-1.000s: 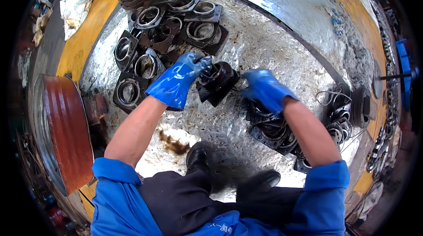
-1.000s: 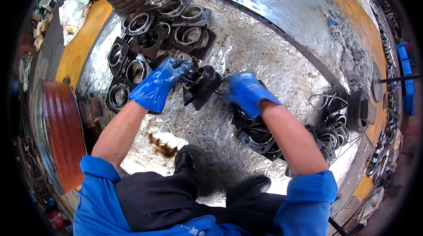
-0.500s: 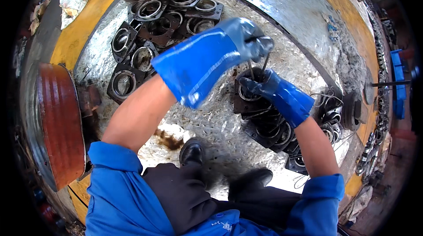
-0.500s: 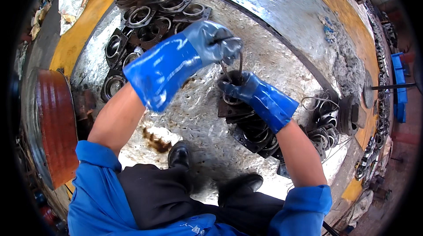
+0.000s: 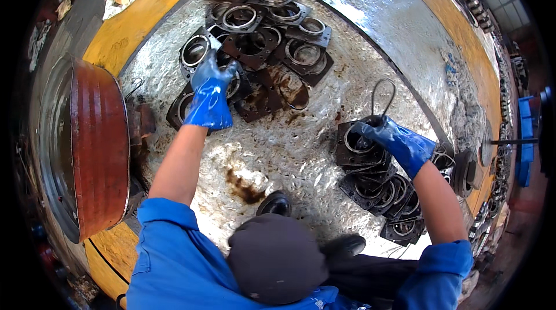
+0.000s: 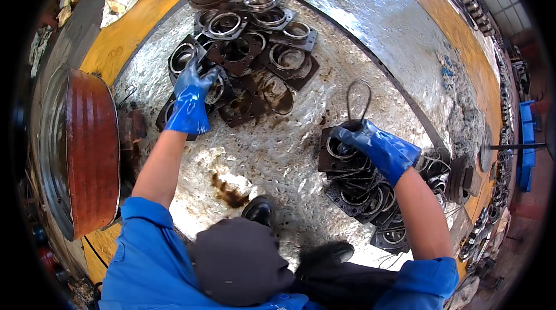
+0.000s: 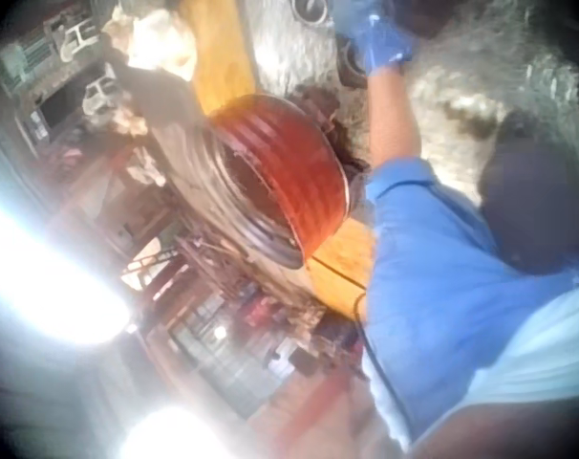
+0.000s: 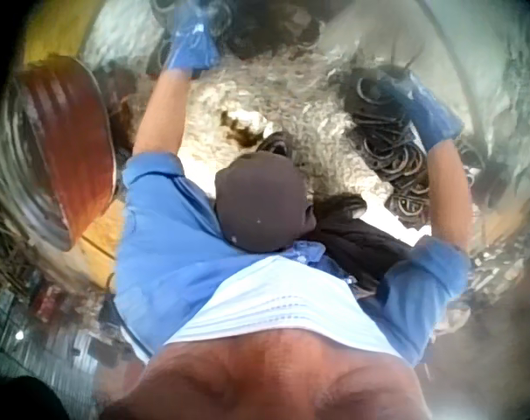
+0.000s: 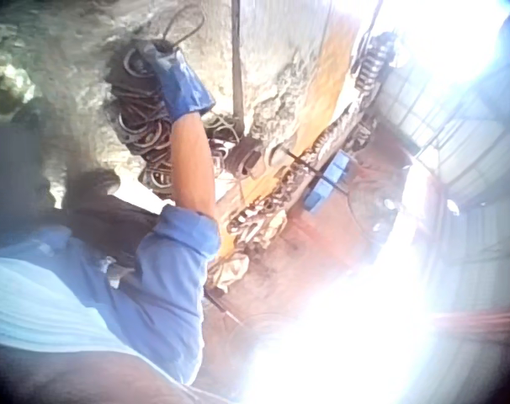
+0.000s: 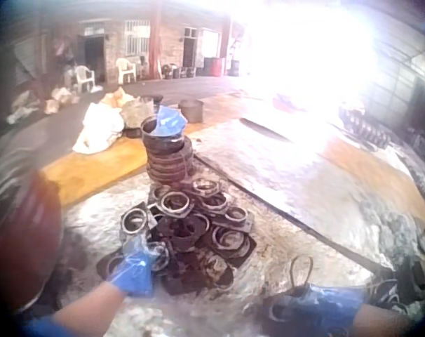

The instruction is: The person, wearing blue gloves, picks up and moves various oily mechanical parts from a pile on the floor into smaller organized groups, while also pulling out long wire-like components.

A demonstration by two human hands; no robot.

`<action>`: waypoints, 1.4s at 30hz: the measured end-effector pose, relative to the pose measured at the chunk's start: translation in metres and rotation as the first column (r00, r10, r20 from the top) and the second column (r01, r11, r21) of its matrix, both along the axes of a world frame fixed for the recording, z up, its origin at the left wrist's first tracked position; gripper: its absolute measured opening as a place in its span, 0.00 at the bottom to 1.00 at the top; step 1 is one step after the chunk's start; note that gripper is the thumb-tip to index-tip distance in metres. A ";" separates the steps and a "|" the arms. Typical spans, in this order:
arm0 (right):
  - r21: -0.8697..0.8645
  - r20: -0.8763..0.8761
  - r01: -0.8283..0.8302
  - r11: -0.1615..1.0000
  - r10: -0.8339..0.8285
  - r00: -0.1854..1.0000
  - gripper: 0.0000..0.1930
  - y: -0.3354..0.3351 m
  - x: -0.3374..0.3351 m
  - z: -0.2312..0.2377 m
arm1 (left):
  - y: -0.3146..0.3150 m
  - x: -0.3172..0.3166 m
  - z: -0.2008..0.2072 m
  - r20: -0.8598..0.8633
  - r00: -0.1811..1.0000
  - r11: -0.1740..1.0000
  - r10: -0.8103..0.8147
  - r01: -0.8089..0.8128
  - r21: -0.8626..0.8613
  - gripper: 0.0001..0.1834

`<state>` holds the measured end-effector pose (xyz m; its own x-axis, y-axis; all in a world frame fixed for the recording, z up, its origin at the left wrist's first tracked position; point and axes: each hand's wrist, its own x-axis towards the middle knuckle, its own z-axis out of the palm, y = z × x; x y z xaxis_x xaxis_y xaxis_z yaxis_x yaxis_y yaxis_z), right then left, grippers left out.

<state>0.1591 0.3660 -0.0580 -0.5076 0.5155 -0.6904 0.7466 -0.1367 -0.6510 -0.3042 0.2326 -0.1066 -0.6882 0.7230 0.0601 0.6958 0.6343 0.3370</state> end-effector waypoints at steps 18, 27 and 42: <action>0.066 0.153 -0.475 0.878 0.461 0.874 0.30 -0.035 -0.075 0.085 | -0.140 0.029 -0.057 -0.175 0.955 0.860 -0.239 0.124 -0.496 0.56; 0.155 0.250 -0.612 0.776 0.569 0.784 0.29 -0.038 -0.071 0.102 | -0.119 0.008 -0.057 -0.104 0.962 0.717 -0.252 0.113 -0.688 0.36; 0.200 0.159 -0.451 0.870 0.426 0.891 0.31 -0.026 -0.038 0.096 | -0.122 0.013 -0.032 -0.103 0.983 0.741 -0.154 0.046 -0.670 0.49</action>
<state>0.1215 0.3397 0.0381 -0.6478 0.4049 -0.6453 0.7617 0.3615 -0.5377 -0.2914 0.1105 -0.1391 -0.6324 0.6808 -0.3695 0.7732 0.5833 -0.2488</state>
